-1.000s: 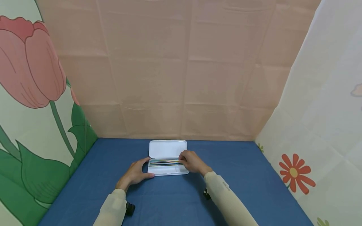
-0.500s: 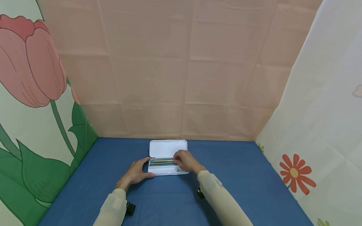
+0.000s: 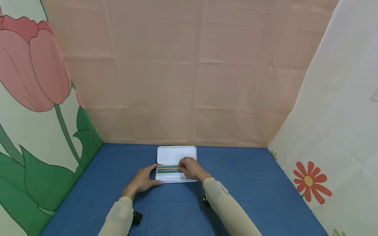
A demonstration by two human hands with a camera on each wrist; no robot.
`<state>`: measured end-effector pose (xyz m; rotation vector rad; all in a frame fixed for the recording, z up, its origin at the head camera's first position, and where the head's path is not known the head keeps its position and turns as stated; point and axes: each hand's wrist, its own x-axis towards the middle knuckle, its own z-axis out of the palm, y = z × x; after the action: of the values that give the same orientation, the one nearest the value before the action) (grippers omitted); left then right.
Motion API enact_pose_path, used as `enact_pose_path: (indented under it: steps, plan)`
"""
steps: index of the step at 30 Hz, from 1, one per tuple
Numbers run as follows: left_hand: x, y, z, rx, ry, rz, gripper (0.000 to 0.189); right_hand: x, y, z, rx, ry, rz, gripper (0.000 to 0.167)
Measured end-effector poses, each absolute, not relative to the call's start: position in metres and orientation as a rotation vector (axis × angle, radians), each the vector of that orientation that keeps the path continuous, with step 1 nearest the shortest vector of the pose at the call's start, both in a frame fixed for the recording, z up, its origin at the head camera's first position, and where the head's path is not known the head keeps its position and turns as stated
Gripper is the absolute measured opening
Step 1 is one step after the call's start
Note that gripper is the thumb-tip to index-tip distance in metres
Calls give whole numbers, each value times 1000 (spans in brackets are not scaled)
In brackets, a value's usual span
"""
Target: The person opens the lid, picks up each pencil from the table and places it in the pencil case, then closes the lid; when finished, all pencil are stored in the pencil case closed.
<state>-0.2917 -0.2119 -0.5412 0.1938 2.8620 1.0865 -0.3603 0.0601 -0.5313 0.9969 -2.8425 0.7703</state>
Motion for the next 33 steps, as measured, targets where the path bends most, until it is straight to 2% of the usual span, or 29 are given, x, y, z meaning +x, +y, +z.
enact_pose_path:
  steps: [16, 33]
  plan:
    - [-294, -211, -543, 192, 2866, 1088, 89, -361, 59, -536, 944, -2884, 776, 15]
    - [-292, -212, -543, 189, 2855, 1100, 89, -360, 57, -536, 1006, -2836, 647, 17]
